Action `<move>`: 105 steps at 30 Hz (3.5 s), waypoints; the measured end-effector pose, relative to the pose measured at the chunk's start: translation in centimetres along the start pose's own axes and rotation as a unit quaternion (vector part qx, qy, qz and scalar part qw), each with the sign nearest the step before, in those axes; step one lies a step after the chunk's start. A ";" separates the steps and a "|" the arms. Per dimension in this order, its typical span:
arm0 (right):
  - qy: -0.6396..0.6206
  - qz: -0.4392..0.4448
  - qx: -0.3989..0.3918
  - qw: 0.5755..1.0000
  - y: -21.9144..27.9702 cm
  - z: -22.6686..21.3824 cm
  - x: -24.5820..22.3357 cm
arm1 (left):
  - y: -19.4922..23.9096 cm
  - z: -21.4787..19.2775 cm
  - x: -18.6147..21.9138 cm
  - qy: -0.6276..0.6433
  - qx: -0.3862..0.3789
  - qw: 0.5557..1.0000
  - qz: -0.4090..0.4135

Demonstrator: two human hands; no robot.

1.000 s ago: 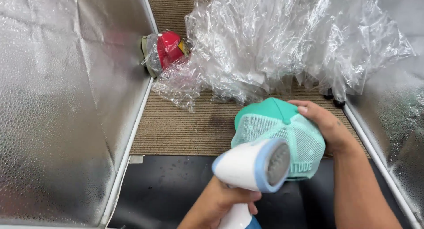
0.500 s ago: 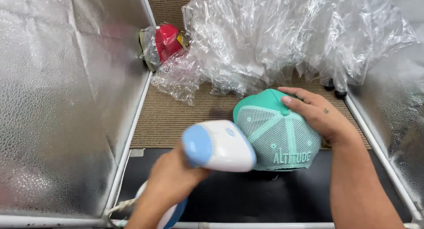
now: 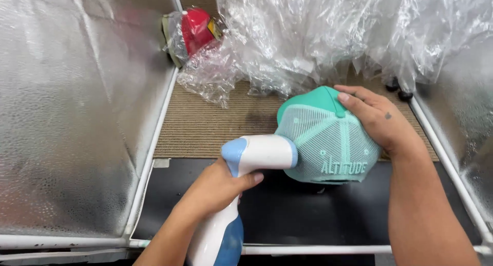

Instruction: The person scrubs a teal baseball cap with a brush on a table, then uses a handheld steamer to steam the cap's surface. Finally, they place the cap on a black hat form.

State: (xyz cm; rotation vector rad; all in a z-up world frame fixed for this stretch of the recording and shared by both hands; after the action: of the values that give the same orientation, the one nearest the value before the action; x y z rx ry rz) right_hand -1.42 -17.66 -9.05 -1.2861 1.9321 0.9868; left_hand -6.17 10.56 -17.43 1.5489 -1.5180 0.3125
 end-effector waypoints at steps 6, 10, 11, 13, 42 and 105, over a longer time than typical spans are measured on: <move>0.036 -0.007 -0.002 0.999 0.1 0.0 -0.1 | -1.7 0.2 -0.1 0.095 -0.010 0.994 0.044; 0.039 -0.038 0.006 0.999 -0.5 -0.2 0.0 | -1.8 -0.1 0.3 0.196 -0.024 0.980 -0.011; 0.037 -0.028 0.003 0.999 -0.5 -0.2 0.1 | -1.6 0.1 0.0 0.214 -0.036 0.976 -0.030; 0.036 -0.017 0.001 0.999 -0.4 -0.4 0.0 | -1.0 0.3 -0.4 0.232 -0.050 0.970 -0.047; 0.059 -0.002 -0.005 0.998 -0.2 -0.2 -0.3 | -5.5 -0.5 0.0 0.231 -0.092 0.965 -0.085; 0.058 -0.011 -0.014 0.998 -0.1 -0.3 0.1 | 7.3 -0.2 6.1 -0.431 0.386 0.598 0.555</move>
State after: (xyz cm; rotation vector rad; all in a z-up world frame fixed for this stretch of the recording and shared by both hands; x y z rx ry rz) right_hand -1.35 -17.97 -8.97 -1.4060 1.9932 0.9511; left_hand -11.30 8.02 -9.87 1.0468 -3.4178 1.1710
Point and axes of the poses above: each hand's wrist, its own y-axis away from the middle knuckle, its own z-axis out of the palm, x = y × z, the point moved 9 cm from there along -y, towards the middle knuckle, and after that the axes turned 2 degrees about z, right-handed, at the moved point
